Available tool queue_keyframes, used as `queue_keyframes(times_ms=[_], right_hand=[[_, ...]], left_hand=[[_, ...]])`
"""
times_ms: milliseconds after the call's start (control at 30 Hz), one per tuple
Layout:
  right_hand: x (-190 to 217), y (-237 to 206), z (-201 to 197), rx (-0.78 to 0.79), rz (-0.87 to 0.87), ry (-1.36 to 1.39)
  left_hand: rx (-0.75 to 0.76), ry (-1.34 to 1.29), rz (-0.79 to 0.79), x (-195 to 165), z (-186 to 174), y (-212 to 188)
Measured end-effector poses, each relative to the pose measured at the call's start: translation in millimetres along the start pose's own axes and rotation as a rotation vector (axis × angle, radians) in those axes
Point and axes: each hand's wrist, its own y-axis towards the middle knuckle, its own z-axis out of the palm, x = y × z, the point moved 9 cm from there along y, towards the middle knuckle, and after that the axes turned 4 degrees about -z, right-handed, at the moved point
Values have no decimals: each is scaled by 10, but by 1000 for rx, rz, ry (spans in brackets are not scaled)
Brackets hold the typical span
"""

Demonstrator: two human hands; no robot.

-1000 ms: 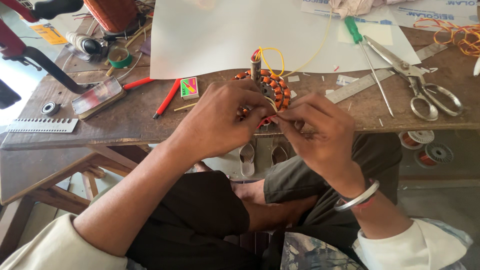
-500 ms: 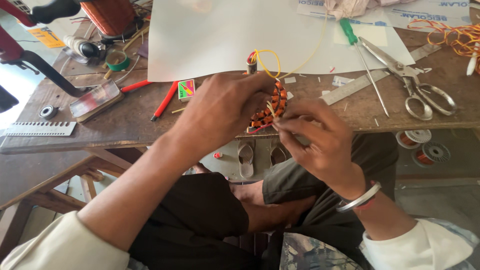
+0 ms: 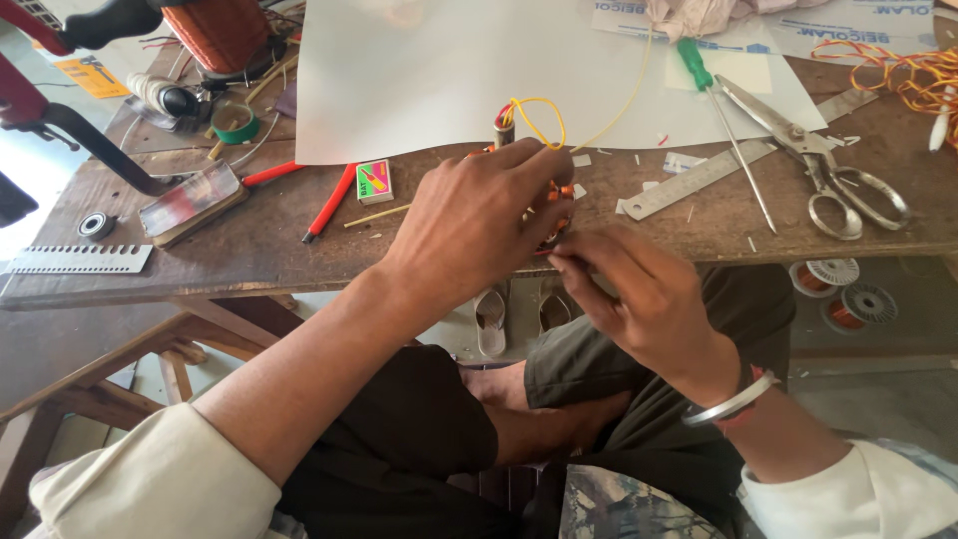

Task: The person winds orange insulated wire around a cylindrical stator core, using a wooden stick to guide and pack the turns. They repeatedly adjust the wire ends and secure the winding with white thread.

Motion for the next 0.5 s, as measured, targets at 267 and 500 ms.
queue_keyframes(times_ms=[267, 500], right_hand=[[-404, -311, 304, -80, 618, 597], [-435, -449, 450, -105, 807, 731]], left_hand=[[223, -129, 23, -29, 12, -104], [240, -174, -2, -25, 26, -178]])
